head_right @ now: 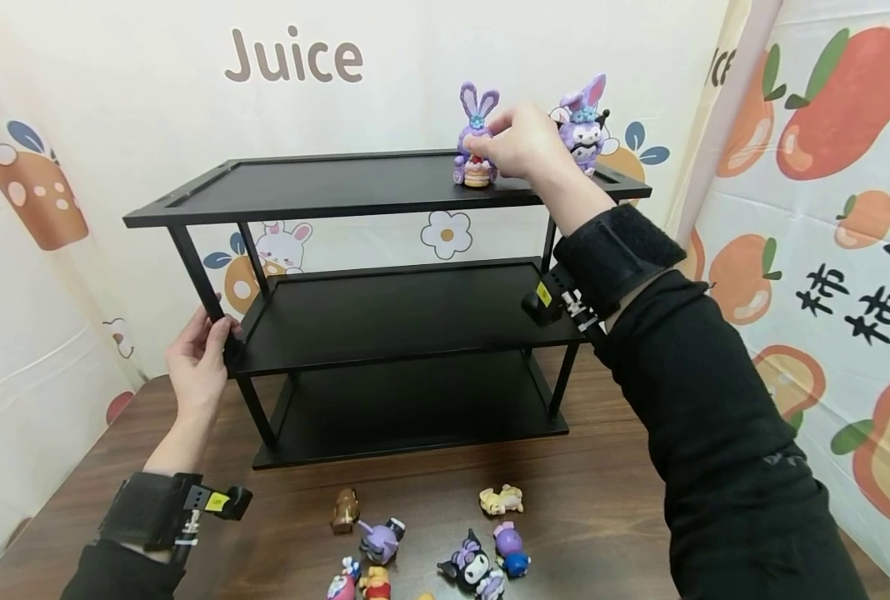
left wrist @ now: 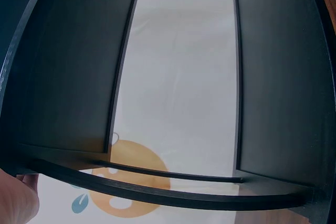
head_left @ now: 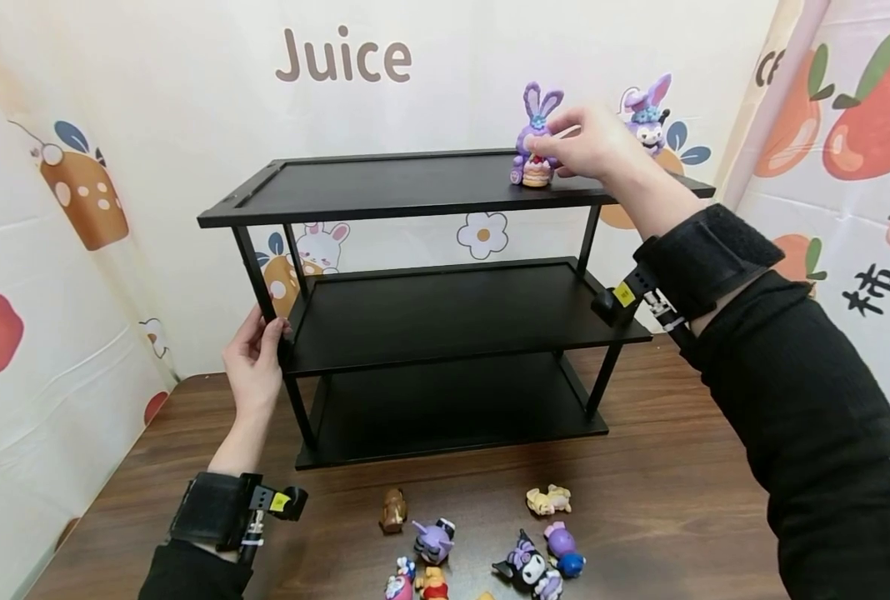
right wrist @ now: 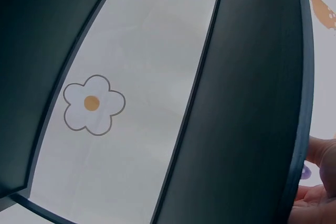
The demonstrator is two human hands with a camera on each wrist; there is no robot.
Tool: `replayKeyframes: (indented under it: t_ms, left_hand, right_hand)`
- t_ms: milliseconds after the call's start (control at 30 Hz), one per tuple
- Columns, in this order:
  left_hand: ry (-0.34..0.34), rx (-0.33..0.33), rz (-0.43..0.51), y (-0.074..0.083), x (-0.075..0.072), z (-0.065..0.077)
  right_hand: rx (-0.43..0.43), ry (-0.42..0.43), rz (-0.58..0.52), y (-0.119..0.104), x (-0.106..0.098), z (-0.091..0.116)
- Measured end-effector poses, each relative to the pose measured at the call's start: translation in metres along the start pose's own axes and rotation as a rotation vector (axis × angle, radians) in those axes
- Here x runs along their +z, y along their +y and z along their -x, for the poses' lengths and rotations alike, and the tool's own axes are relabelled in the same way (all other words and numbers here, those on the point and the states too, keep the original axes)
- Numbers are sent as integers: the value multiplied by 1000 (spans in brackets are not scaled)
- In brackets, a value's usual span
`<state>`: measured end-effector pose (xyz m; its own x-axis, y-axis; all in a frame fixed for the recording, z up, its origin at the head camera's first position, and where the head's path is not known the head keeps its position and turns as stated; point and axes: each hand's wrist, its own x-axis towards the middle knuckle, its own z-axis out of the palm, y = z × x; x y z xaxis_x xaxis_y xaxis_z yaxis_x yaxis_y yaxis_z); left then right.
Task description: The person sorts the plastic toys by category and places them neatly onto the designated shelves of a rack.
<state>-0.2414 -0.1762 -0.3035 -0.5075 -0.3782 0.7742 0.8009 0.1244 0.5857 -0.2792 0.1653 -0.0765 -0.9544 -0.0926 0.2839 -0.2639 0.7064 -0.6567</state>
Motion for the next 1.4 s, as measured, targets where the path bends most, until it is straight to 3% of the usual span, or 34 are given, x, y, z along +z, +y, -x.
replayKeyframes:
  t_ms: [167,333,433,533,700,833,1000,1200,1400]
  left_hand:
    - [-2,-7,-5,1,-1,0]
    - [-3,-10,13,3,-1,-1]
    - [-4,-13,22,3,-1,-1]
    - [-4,-15,23,3,0,-2]
    - [-3,-19,42,3,1,-3]
    - [-1,-24,58,2,0,-2]
    - [-4,-20,29,1,-2,0]
    - [-8,-27,-19,2,-1,1]
    - [-5,-16,-13,3,-1,0]
  right_hand:
    - [-4,70,61,-3,-5,11]
    - [-59,232,123,-5,-8,27]
    - [-162,362,114,-3,-7,42]
    - [-317,471,80,2,-3,62]
    - [-543,506,91,14,12,100]
    - [-668,428,148,30,30,125]
    - [-725,284,191,56,58,149]
    - [-711,104,213,87,96,173]
    - [-636,-214,224,115,132,191]
